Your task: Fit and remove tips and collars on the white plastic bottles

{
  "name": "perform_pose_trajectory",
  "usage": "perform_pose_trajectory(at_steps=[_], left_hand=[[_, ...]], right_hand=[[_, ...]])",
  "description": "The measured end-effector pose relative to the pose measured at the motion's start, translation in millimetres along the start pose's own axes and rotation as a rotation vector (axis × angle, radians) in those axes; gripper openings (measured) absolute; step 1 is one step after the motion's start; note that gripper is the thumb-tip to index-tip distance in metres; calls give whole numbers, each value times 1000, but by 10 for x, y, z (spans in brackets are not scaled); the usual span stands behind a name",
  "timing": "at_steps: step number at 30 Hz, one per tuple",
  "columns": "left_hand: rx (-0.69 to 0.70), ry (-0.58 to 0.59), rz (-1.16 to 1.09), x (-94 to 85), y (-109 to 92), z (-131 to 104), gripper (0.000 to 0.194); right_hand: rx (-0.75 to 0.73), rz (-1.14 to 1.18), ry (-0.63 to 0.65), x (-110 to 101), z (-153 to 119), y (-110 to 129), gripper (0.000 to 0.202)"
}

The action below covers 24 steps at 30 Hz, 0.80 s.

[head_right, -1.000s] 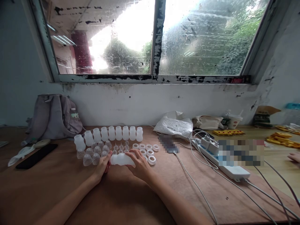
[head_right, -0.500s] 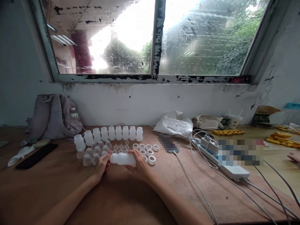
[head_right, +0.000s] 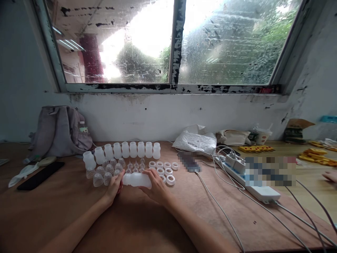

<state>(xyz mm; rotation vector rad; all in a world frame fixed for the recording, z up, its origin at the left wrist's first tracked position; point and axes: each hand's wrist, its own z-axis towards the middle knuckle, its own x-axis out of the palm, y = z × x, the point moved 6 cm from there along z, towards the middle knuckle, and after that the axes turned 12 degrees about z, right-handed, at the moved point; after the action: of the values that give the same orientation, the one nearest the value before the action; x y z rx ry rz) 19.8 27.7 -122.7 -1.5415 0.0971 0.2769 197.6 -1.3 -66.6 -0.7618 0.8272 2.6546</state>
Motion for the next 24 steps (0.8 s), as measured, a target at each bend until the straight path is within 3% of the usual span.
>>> perform_pose_trajectory(at_steps=[14,24], left_hand=[[-50,26,48,11,27,-10,50],[218,50,-69,13,-250,-88,33]], right_hand=[[-68,-26,10,12,-6,51,39],[54,12,-78,-57,9,-58,36]])
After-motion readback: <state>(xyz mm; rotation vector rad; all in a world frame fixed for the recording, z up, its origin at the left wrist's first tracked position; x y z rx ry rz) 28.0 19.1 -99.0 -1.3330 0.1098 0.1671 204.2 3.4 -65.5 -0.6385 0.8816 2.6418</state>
